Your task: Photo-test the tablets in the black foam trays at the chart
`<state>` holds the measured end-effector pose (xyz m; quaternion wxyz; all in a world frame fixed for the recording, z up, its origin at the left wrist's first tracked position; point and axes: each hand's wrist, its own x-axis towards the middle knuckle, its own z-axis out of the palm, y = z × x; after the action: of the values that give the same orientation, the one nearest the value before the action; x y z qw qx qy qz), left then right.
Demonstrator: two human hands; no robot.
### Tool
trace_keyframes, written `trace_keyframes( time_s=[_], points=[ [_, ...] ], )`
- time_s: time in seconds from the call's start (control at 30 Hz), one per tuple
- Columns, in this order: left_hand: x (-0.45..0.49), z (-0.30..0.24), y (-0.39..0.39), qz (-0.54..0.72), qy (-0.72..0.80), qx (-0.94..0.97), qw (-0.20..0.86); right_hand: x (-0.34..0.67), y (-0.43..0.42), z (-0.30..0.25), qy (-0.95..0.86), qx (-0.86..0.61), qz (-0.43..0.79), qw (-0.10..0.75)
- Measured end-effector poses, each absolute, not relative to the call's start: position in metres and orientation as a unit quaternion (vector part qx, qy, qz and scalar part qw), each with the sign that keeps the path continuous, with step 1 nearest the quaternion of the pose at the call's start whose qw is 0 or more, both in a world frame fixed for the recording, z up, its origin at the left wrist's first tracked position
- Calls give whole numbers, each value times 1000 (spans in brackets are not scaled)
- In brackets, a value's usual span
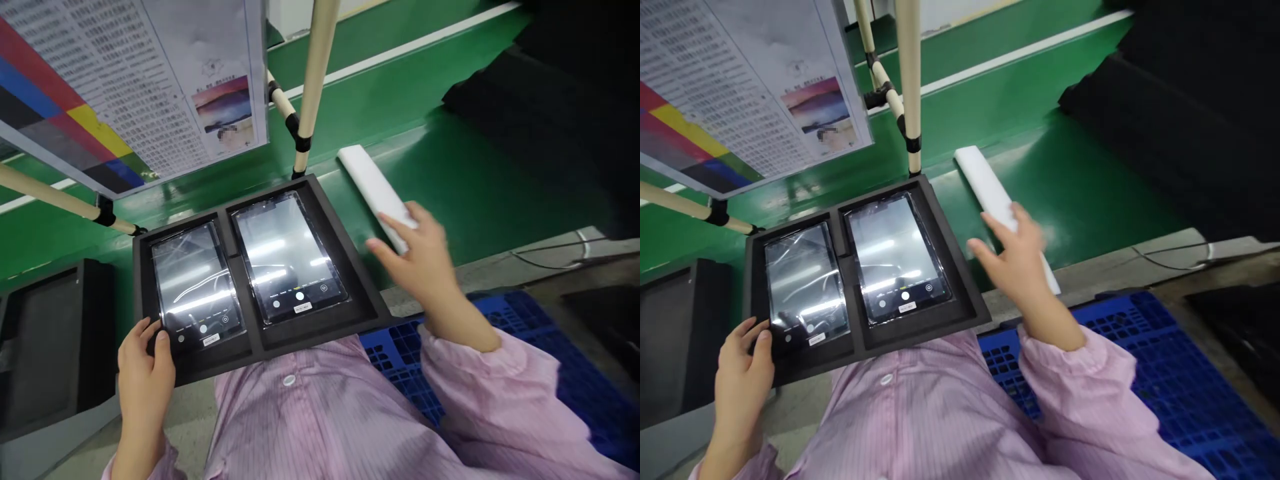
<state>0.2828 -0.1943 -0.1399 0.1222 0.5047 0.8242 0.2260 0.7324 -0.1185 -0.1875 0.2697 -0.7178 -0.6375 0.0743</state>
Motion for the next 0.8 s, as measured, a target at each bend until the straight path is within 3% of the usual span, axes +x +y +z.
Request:
trace_keyframes(
  time_s=[0.13,0.27,0.47,0.63,0.8],
  points=[
    [295,-130,-205,373,831,351,217,695,-127,-188,-703,-592,288,269],
    [308,-108,-208,538,755,262,270,685,-131,-186,-697,-592,300,271],
    [285,-111,-192,606,671,240,354,687,-128,-186,-706,-607,266,252],
    [269,-129,-182,587,645,194,449,666,-135,-172,-700,-643,134,281],
    [269,-134,-183,590,623,181,480,587,-169,-145,-837,-457,64,295]
  ],
)
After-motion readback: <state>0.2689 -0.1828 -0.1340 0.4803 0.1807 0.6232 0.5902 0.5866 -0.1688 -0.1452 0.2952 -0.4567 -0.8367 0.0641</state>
